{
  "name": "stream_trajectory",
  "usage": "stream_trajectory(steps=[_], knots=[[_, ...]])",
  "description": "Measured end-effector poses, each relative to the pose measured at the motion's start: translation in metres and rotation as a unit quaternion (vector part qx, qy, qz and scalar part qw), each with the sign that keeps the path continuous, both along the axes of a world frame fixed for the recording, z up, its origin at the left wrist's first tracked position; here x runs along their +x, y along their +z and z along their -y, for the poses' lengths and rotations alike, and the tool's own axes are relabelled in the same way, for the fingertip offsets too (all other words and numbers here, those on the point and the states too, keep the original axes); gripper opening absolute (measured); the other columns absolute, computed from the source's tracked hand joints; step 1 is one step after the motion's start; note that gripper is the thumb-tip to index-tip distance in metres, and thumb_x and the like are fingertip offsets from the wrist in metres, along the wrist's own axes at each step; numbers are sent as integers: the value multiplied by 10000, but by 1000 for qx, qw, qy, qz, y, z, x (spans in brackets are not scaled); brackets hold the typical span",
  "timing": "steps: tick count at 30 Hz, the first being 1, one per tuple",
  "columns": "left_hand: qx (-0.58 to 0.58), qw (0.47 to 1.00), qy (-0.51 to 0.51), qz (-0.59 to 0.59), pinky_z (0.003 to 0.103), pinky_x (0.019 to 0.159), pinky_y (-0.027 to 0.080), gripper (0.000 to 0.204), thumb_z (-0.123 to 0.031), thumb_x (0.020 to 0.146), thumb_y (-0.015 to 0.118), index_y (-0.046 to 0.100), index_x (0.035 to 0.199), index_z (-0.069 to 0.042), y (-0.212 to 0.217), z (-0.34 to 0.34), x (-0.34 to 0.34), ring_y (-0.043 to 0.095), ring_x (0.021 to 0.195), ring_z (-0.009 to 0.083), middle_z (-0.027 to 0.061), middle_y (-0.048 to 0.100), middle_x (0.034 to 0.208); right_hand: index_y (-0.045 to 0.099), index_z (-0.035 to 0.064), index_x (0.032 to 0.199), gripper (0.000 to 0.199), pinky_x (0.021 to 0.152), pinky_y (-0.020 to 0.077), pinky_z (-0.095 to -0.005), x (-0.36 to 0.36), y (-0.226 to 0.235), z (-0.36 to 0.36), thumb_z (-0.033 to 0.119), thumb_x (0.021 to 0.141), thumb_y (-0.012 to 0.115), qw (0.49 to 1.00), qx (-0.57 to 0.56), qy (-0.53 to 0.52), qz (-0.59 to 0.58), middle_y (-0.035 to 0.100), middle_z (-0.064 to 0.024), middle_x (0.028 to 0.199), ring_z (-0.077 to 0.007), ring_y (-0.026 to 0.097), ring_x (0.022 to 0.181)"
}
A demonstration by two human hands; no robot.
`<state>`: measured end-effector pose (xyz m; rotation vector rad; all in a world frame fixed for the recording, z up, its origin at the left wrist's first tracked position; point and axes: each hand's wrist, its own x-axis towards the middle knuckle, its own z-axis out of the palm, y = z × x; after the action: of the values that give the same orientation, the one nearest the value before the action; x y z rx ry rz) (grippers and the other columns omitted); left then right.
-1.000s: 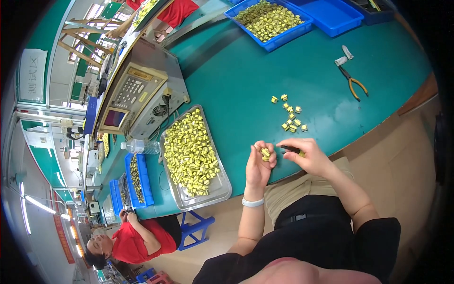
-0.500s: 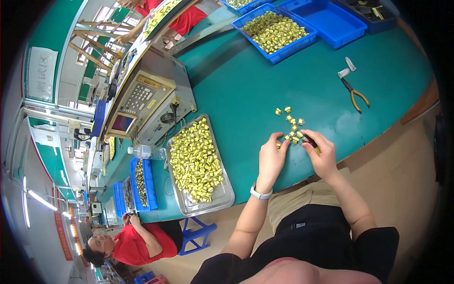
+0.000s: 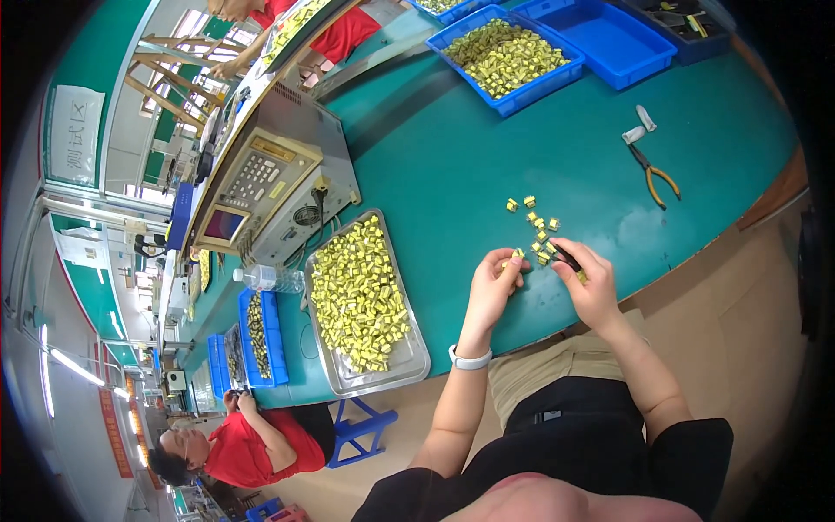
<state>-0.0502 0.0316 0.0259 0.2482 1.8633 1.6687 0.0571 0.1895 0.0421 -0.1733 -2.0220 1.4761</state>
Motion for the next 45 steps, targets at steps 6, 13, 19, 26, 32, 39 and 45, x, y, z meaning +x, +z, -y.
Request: stream_trajectory(steps=[6, 13, 19, 26, 32, 39, 45], knots=[[255, 955, 14, 154, 227, 661, 407, 279, -158, 981, 582, 520, 1217, -22, 10, 9, 10, 496, 811, 95, 77, 583, 1075, 631, -7, 1146, 279, 749, 521, -311, 0, 1, 0, 52, 878, 683, 999, -28, 15, 33, 684, -131, 936, -223, 675, 839], [311, 939, 21, 144, 231, 657, 398, 341, -178, 944, 620, 500, 1226, -29, 20, 18, 24, 460, 777, 89, 66, 556, 1065, 650, -5, 1016, 212, 649, 525, -340, 0, 15, 4, 58, 829, 728, 998, -12, 57, 18, 700, -142, 879, -269, 678, 747], [292, 952, 23, 87, 234, 658, 397, 356, -178, 924, 654, 511, 1214, -27, 27, 19, 32, 468, 765, 90, 67, 571, 1050, 670, 10, 972, 212, 616, 504, -355, 1, 26, 7, 98, 797, 750, 995, 86, 52, -14, 698, -125, 828, -277, 660, 685], [277, 959, 0, 61, 235, 660, 393, 359, -169, 925, 662, 514, 1216, -18, 30, 21, 36, 472, 763, 92, 63, 595, 1051, 690, 7, 983, 230, 657, 513, -357, 2, 28, 8, 59, 771, 760, 992, 99, 75, 2, 713, -130, 867, -281, 677, 737], [243, 969, 33, 26, 235, 671, 399, 331, -129, 923, 665, 537, 1207, -16, 32, 19, 39, 496, 782, 81, 66, 608, 1086, 695, 17, 951, 201, 643, 508, -360, 1, 27, 8, 64, 767, 763, 992, 107, 69, 4, 711, -124, 835, -283, 674, 713], [247, 968, 47, 23, 233, 669, 410, 318, -145, 942, 648, 531, 1213, -27, 28, 22, 40, 492, 753, 64, 68, 612, 1086, 698, 11, 946, 200, 655, 524, -354, 0, 28, 12, 60, 765, 766, 993, 95, 73, 4, 715, -130, 847, -281, 682, 730], [275, 960, 38, 23, 228, 663, 407, 311, -184, 955, 648, 528, 1210, -55, 26, 21, 38, 489, 746, 59, 69, 612, 1093, 685, -29, 978, 217, 654, 532, -338, 3, 29, 14, 33, 781, 756, 995, -11, 86, 46, 702, -146, 844, -274, 683, 738]])
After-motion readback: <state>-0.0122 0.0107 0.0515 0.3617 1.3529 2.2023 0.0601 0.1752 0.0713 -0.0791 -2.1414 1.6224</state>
